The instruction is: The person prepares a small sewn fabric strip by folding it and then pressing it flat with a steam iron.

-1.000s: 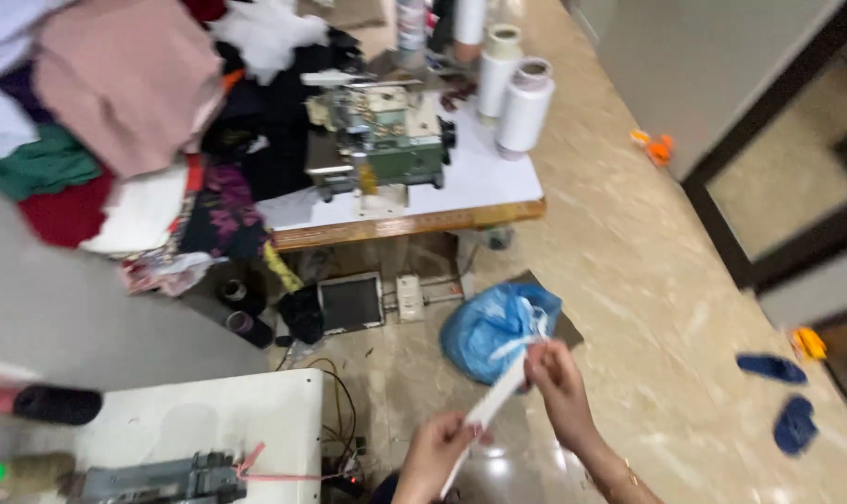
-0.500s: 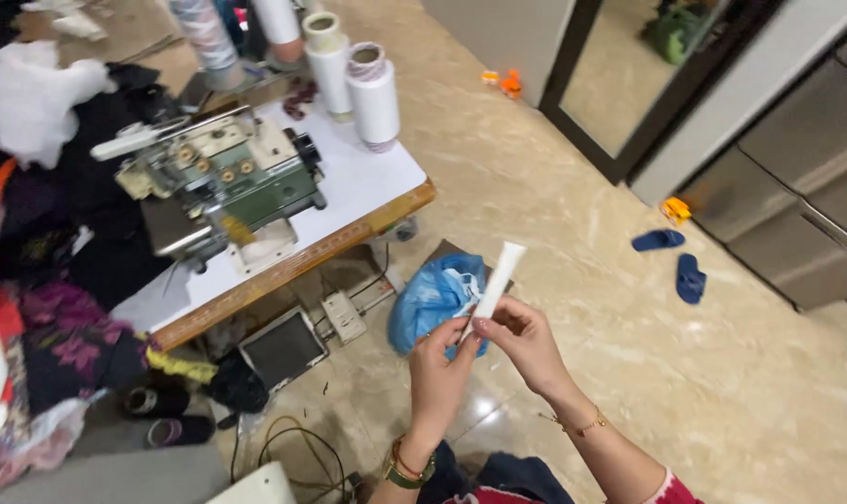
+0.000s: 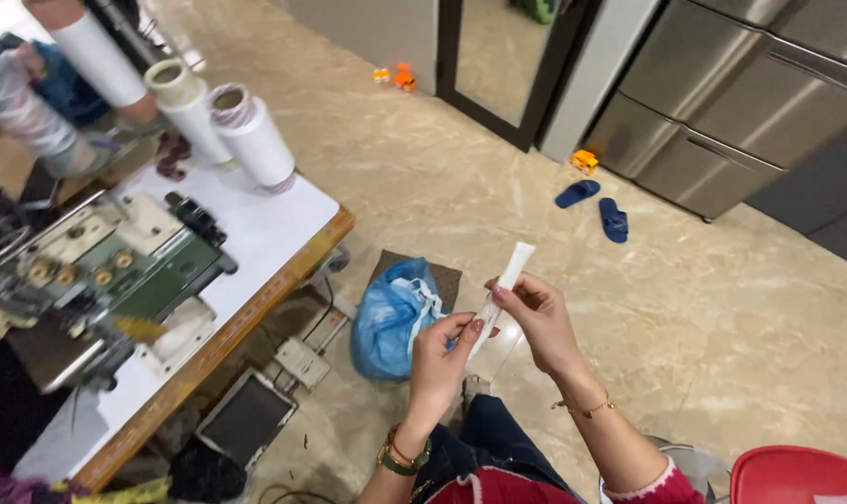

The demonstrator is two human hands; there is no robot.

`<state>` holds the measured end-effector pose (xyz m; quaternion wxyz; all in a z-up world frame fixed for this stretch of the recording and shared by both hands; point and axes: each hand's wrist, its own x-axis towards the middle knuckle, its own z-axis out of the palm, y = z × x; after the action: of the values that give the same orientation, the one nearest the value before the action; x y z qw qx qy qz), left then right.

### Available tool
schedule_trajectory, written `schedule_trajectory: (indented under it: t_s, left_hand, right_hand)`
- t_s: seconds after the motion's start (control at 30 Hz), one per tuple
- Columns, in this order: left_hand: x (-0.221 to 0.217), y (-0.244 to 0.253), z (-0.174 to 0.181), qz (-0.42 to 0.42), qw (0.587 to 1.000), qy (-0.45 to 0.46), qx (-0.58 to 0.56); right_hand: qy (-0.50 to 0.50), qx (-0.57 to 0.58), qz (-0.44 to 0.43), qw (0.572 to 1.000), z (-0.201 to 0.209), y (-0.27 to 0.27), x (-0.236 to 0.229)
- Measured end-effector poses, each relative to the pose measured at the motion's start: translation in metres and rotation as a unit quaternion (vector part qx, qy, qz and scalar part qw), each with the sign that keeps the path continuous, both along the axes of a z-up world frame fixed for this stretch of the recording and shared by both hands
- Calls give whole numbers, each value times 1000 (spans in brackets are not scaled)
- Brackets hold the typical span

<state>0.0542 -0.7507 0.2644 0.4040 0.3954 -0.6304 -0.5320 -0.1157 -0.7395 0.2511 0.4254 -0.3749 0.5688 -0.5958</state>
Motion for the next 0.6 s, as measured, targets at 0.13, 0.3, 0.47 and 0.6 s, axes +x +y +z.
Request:
schedule_trajectory:
  t_s: [0.13,0.3,0.47,0.6]
  left_hand:
    - [-30,-18,3,-16,998,-20,54]
    - [-86,-66,-18,17,990,-139,-28]
    - [-169,-129,-37,-15,981,-152,-118]
    - [-244,-174,-18,-19,976,-185,-114]
  right_hand:
    - [23,-2,-27,999,-3,-16,-25]
    - [11,-4,-36,999,-8,-52,-70]
    - [14,-41,-53,998,-5,-112,-160]
    - [49,-31,-77,995,3,-162,-245]
